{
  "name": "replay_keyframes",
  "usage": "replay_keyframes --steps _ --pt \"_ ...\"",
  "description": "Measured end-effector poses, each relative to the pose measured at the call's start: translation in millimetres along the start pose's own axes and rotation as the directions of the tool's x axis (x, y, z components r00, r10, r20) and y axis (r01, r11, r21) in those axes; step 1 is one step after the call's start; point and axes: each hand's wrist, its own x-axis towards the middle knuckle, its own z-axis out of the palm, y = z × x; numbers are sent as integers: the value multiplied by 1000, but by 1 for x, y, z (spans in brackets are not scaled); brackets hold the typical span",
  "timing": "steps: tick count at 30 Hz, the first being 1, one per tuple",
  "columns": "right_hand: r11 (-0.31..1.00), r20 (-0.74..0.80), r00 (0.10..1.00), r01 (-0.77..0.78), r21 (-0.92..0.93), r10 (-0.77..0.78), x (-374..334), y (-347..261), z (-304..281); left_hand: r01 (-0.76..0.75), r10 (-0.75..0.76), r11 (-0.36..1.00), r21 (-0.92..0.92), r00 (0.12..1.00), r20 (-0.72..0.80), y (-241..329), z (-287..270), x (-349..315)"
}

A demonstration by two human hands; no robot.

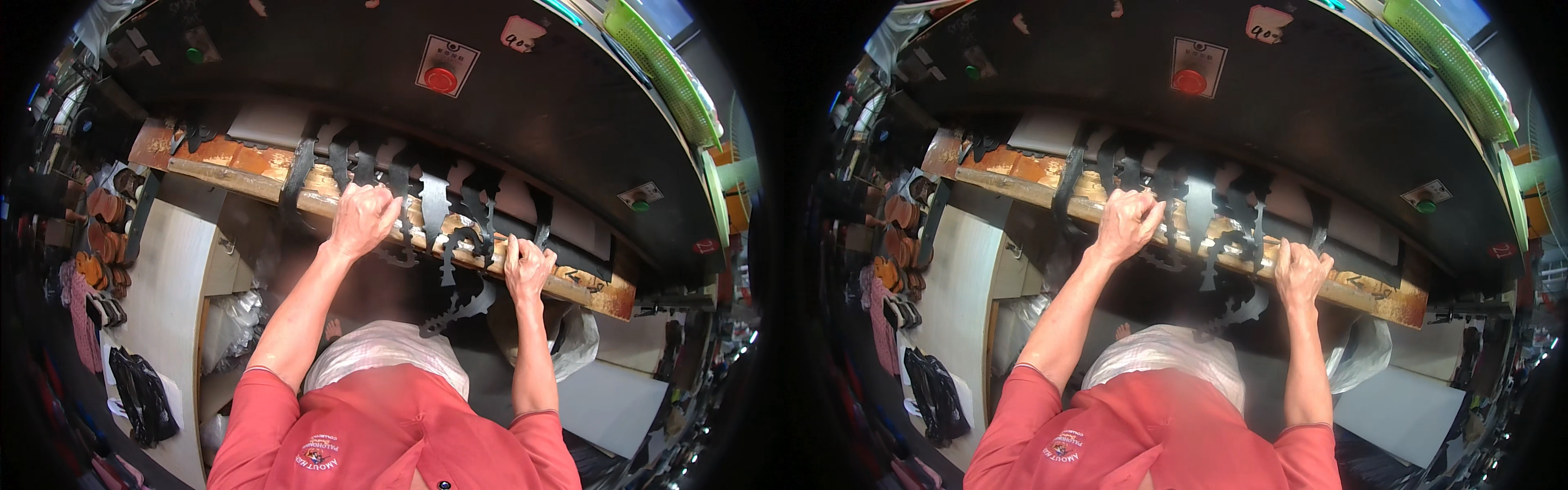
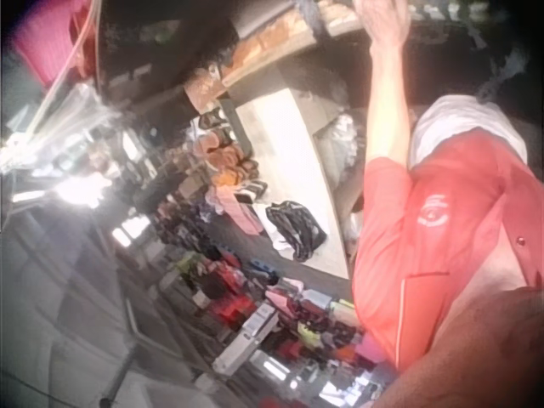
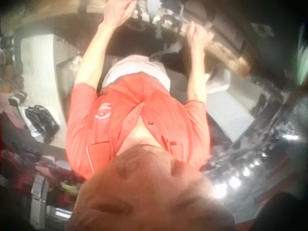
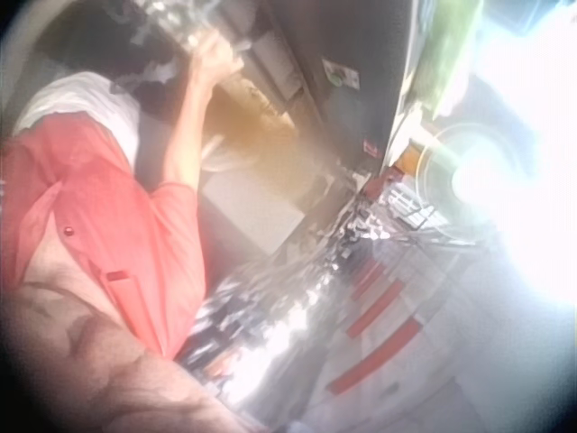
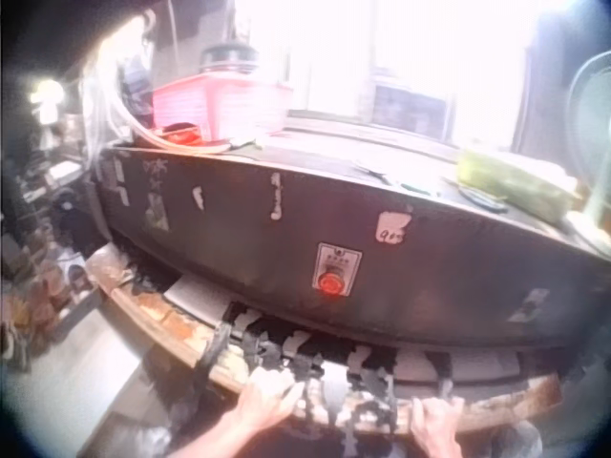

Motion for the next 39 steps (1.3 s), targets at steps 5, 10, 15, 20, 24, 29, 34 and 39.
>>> replay_keyframes --steps 5,10,15,20,24,29,34,39 --pt "997 92 994 64 -37 -60 4 -1 -14 24 -23 999 -41 999 28 3 -4 3" --pt "974 -22 989 -137 178 143 39 -17 -51 59 -50 994 -91 994 99 2 -12 9" --pt "838 103 994 -78 540 26 132 -70 -39 170 -108 978 -120 908 404 -1 -29 32" --pt "924 308 928 87 372 -211 205 -145 25 414 -226 823 -390 868 443 -29 -37 82" --pt "943 323 908 178 281 -268 243 -173 54 181 -171 979 -90 978 116 -78 -13 128" --pt "924 394 879 120 363 -269 265 -176 54 147 -161 985 90 972 173 -94 8 131" --pt "752 529 817 -196 630 -230 294 -140 39 173 -185 981 86 970 158 -91 6 133" --pt "662 548 807 -290 692 -219 295 -129 43 191 -194 973 -133 981 -10 -66 10 149"
